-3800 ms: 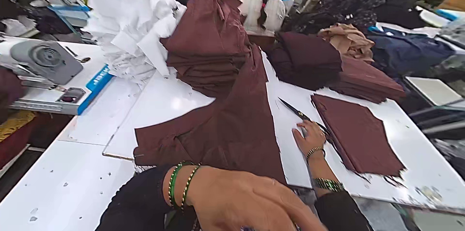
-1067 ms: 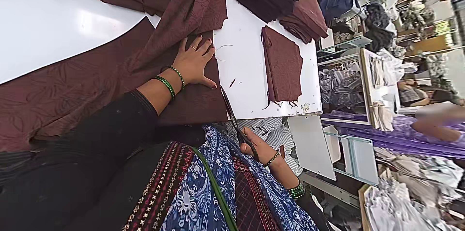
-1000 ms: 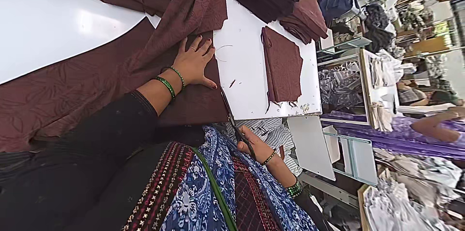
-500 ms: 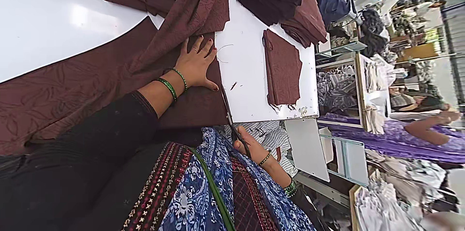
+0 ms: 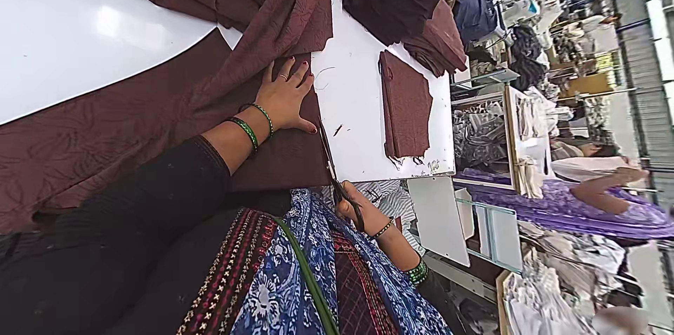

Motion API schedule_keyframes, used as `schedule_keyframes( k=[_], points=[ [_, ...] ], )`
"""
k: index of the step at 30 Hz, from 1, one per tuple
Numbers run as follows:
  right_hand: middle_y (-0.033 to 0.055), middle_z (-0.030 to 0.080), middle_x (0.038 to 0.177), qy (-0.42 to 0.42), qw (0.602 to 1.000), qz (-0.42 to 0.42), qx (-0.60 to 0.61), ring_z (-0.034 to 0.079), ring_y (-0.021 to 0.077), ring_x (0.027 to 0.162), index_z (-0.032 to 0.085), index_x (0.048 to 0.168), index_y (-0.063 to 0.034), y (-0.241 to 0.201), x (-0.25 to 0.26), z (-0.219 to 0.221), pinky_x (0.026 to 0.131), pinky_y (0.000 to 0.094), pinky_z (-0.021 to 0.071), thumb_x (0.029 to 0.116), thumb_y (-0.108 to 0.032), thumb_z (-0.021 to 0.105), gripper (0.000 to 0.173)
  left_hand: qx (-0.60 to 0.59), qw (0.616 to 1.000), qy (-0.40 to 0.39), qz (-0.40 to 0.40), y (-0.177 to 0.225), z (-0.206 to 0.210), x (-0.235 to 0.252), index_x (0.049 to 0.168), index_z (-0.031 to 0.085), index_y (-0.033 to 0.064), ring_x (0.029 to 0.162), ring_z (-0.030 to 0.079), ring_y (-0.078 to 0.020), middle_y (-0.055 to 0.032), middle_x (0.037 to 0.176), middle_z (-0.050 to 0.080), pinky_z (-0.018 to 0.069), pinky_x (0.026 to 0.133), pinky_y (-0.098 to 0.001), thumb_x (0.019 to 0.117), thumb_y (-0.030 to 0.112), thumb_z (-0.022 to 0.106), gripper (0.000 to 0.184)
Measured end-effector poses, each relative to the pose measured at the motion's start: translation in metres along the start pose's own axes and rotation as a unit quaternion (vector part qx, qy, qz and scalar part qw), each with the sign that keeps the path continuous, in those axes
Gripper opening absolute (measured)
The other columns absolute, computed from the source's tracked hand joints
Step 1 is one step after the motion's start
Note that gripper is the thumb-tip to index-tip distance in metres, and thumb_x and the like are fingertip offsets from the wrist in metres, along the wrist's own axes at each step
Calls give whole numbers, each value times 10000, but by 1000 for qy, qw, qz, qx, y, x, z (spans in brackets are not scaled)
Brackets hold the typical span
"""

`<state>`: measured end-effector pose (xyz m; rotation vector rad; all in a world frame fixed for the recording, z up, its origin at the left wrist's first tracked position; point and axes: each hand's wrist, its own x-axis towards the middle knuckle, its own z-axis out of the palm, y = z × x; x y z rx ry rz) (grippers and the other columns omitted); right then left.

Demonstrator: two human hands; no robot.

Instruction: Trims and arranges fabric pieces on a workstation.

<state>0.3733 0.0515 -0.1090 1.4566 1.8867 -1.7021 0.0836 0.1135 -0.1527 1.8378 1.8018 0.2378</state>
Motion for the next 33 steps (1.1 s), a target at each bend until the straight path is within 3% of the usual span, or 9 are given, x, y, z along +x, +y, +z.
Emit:
schedule_keyframes(
  k=[2,5,10,16,22,27,29,32,33],
  points=[
    [-126,472,628,30,998,-11,56,468,-36,516,462,1000,-105,-5,1,6,531,143,420,778,-810,625,757,0,1000,-7,-4,1,-1,0,1648,195,103,1584,-22,-425,-155,1730,60,-13,1185,-734,766,720,751,1212],
    [-139,449,595,45,995,-26,87,445,-45,492,463,962,-119,-7,-1,10,520,132,399,851,-710,644,629,-7,1000,-8,-5,0,-2,-1,1648,191,98,1582,-31,-430,-162,1729,50,-18,1181,-739,771,712,752,1209],
    [-127,490,674,-7,997,-24,68,488,-40,552,436,1041,-104,-3,4,-3,562,141,439,657,-916,621,917,-11,1000,-10,-4,0,-1,0,1650,181,101,1582,-39,-432,-163,1730,38,-27,1177,-743,765,716,754,1222],
    [-133,486,554,33,992,-27,115,478,-26,439,457,938,-142,-14,7,0,453,141,417,780,-747,701,671,-8,1000,-18,-9,1,-2,-1,1651,143,75,1582,-61,-424,-166,1730,9,-28,1178,-739,767,716,753,1252],
    [-115,517,652,-15,997,-12,80,523,-3,520,422,1056,-112,-14,16,-10,525,167,468,658,-905,639,913,-10,1000,-16,-8,1,-1,-1,1647,138,50,1579,-66,-434,-177,1728,8,-29,1171,-748,763,707,764,1266],
    [-115,506,556,36,990,-10,133,524,10,438,450,959,-129,-27,15,-4,450,169,468,848,-644,685,577,-18,1000,-17,-13,2,-1,-2,1648,127,50,1579,-63,-433,-171,1729,4,-24,1166,-757,756,696,778,1279],
    [-113,515,573,22,991,-12,129,529,9,455,447,980,-125,-24,16,-5,466,171,472,824,-690,688,633,-15,1000,-17,-17,3,-1,-1,1648,124,51,1581,-61,-428,-168,1730,7,-25,1163,-758,743,705,782,1297],
    [-102,530,645,-21,996,-5,86,551,17,523,424,1062,-109,-24,24,-12,534,186,499,684,-889,639,892,-17,999,-22,-21,4,-1,-1,1649,118,54,1580,-69,-430,-167,1730,-3,-29,1163,-758,740,710,781,1303],
    [-96,530,654,-24,996,-2,81,555,25,529,419,1070,-105,-26,26,-13,539,190,504,675,-904,627,915,-18,999,-24,-22,4,-1,-1,1650,113,56,1580,-73,-427,-164,1731,-7,-30,1163,-758,740,710,781,1305]
  ],
)
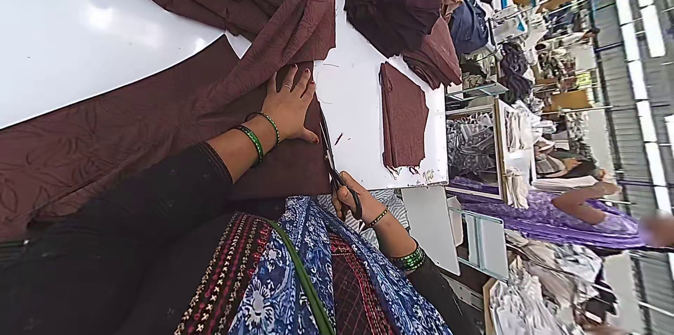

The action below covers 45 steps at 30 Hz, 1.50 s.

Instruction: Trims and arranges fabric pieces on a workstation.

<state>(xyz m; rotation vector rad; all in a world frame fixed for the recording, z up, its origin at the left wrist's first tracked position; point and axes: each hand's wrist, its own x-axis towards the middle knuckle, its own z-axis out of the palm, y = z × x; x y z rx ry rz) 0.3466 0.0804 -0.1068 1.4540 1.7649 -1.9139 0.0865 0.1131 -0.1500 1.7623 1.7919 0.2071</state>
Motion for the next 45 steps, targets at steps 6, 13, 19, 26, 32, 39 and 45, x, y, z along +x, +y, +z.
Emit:
schedule_keyframes(
  k=[6,13,19,26,32,39,45],
  points=[
    [-96,514,557,58,996,-20,61,543,27,445,439,956,-112,-7,1,10,462,183,494,911,-581,641,513,-3,1000,-1,-3,-1,-1,0,1651,102,57,1582,-75,-417,-158,1732,-11,-29,1168,-749,739,704,787,1312],
    [-100,525,603,18,999,-19,40,556,33,485,424,1039,-106,-9,13,-1,503,188,508,773,-805,646,780,-7,1000,-1,0,0,-2,-1,1648,102,42,1580,-78,-424,-161,1731,-17,-26,1164,-756,744,695,790,1311],
    [-96,531,562,41,997,-24,67,564,36,454,437,976,-115,-13,11,4,469,185,506,904,-622,637,550,-8,1000,-7,-1,0,-3,-1,1648,94,42,1580,-80,-423,-163,1730,-26,-28,1164,-754,742,696,790,1317],
    [-100,518,568,55,996,-29,64,546,24,454,442,962,-113,-21,16,4,470,176,495,944,-539,622,463,-1,999,33,8,-1,6,2,1640,122,15,1583,-48,-424,-168,1730,11,4,1171,-750,692,731,799,1367],
    [-53,480,577,158,986,26,-47,506,45,451,462,961,-42,-30,21,-8,481,206,483,1025,-223,575,223,-1,1000,1,0,-1,-2,1,1646,99,33,1583,-74,-412,-161,1731,-12,-12,1169,-750,753,705,774,1306],
    [255,631,1274,283,868,160,-375,620,379,1189,523,1378,31,-36,33,-60,1036,545,459,980,-349,688,574,-16,995,45,92,-17,-7,11,1493,517,152,1587,-12,-410,-132,1724,128,11,1179,-745,931,514,706,694],
    [248,525,1459,299,913,-200,-194,571,281,1287,409,1497,68,-40,48,-14,1051,402,479,908,-48,713,673,8,953,95,289,3,-27,14,1032,626,-52,996,656,-392,-207,927,670,438,980,-589,1067,178,532,250]
  ],
)
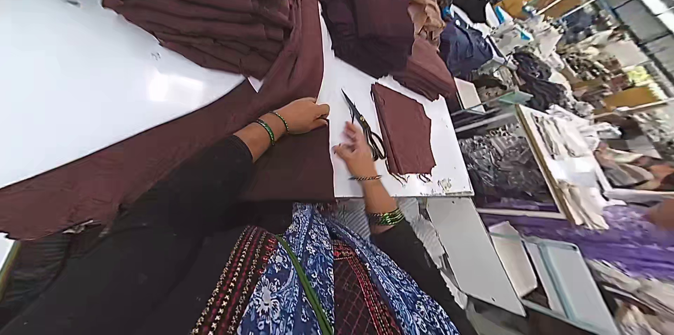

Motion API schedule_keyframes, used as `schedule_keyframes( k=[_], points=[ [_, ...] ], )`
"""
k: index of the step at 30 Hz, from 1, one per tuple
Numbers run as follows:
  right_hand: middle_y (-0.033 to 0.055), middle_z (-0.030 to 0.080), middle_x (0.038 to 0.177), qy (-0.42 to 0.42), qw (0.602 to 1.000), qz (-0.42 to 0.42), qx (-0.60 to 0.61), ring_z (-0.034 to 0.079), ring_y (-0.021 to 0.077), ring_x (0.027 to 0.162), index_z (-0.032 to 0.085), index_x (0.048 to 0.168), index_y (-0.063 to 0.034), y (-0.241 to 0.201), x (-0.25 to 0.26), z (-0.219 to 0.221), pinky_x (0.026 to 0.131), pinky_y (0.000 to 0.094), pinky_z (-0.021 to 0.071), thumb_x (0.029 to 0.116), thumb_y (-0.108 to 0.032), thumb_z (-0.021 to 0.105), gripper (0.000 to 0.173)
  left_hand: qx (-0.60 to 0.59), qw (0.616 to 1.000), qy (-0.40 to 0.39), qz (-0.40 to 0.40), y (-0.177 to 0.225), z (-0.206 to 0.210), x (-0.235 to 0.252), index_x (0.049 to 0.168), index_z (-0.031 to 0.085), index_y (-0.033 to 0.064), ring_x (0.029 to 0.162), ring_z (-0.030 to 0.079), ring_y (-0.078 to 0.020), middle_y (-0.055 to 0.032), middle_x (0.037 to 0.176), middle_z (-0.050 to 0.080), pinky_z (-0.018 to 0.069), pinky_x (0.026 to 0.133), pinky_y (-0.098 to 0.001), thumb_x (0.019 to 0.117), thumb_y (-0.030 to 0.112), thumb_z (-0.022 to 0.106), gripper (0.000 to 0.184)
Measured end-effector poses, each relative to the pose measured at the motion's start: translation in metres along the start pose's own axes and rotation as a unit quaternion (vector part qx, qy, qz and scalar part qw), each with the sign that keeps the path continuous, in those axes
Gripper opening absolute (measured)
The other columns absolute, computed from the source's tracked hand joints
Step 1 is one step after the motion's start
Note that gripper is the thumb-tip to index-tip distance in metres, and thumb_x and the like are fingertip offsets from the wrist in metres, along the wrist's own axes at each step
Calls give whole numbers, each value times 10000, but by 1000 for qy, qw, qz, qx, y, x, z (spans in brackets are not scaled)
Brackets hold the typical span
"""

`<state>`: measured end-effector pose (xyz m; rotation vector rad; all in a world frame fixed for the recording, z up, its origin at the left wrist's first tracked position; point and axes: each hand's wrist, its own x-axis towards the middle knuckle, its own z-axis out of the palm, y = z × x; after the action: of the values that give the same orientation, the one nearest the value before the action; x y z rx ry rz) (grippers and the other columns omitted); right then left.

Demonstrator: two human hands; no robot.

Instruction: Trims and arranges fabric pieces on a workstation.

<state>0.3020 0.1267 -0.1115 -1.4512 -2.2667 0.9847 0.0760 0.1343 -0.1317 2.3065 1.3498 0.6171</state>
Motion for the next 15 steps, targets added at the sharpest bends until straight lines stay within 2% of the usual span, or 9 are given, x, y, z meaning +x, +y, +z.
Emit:
schedule_keyframes(
  k=[2,3,5,7,8,11,13,14,15],
  points=[
    [209,631,1259,-159,978,-56,124,638,141,1128,468,1371,135,-15,-21,21,1000,296,517,870,-66,751,610,27,997,64,22,31,-51,-1,967,592,-51,737,649,-390,-194,721,603,493,711,-559,1060,184,525,262],
    [195,688,1144,-249,961,-82,91,671,155,1062,577,1251,137,-11,-32,21,981,340,536,875,-111,761,486,59,991,115,40,45,-78,-11,899,596,-29,645,625,-359,-165,651,574,478,623,-536,1030,207,547,274],
    [250,719,1034,-339,932,-107,-75,701,346,1014,683,1130,97,9,-41,-8,948,548,521,957,-180,669,327,127,974,173,76,62,-135,-45,742,563,56,517,521,-227,-58,558,485,393,506,-435,955,299,559,323],
    [314,692,1103,-259,939,-34,-222,655,484,1091,686,1172,73,22,-47,-73,966,664,461,1010,-127,574,281,173,972,144,70,84,-179,-100,700,589,122,480,491,-121,19,543,482,382,455,-361,921,409,567,363],
    [313,696,1127,-169,951,-26,-258,650,505,1108,704,1176,52,31,-51,-111,965,697,449,998,-75,564,259,197,970,129,58,95,-191,-130,688,595,162,461,473,-67,61,536,476,375,423,-310,914,475,570,387],
    [324,702,1078,83,968,-45,-232,662,524,1058,726,1097,64,51,-60,-199,933,727,444,981,63,516,240,231,968,98,-8,139,-210,-221,705,639,242,487,482,63,159,564,515,363,418,-170,924,496,591,338],
    [371,664,1038,163,961,-59,-214,634,557,1030,685,1067,105,36,-42,-227,891,746,422,999,21,467,243,204,970,99,-86,188,-218,-255,749,724,137,575,591,20,74,629,645,426,499,-181,898,296,645,232],
    [393,645,1057,192,956,-88,-203,620,570,1045,658,1094,129,19,-22,-227,899,746,416,1016,-10,456,258,176,966,123,-146,216,-218,-258,781,739,43,632,629,-11,-7,672,688,471,570,-181,899,160,644,191],
    [364,656,1067,232,945,-133,-188,635,538,1038,651,1120,111,-1,8,-215,890,711,443,1027,-49,477,253,124,939,188,-262,258,-211,-242,812,711,-95,691,630,-86,-132,727,692,493,668,-223,920,-28,607,164]
  ],
)
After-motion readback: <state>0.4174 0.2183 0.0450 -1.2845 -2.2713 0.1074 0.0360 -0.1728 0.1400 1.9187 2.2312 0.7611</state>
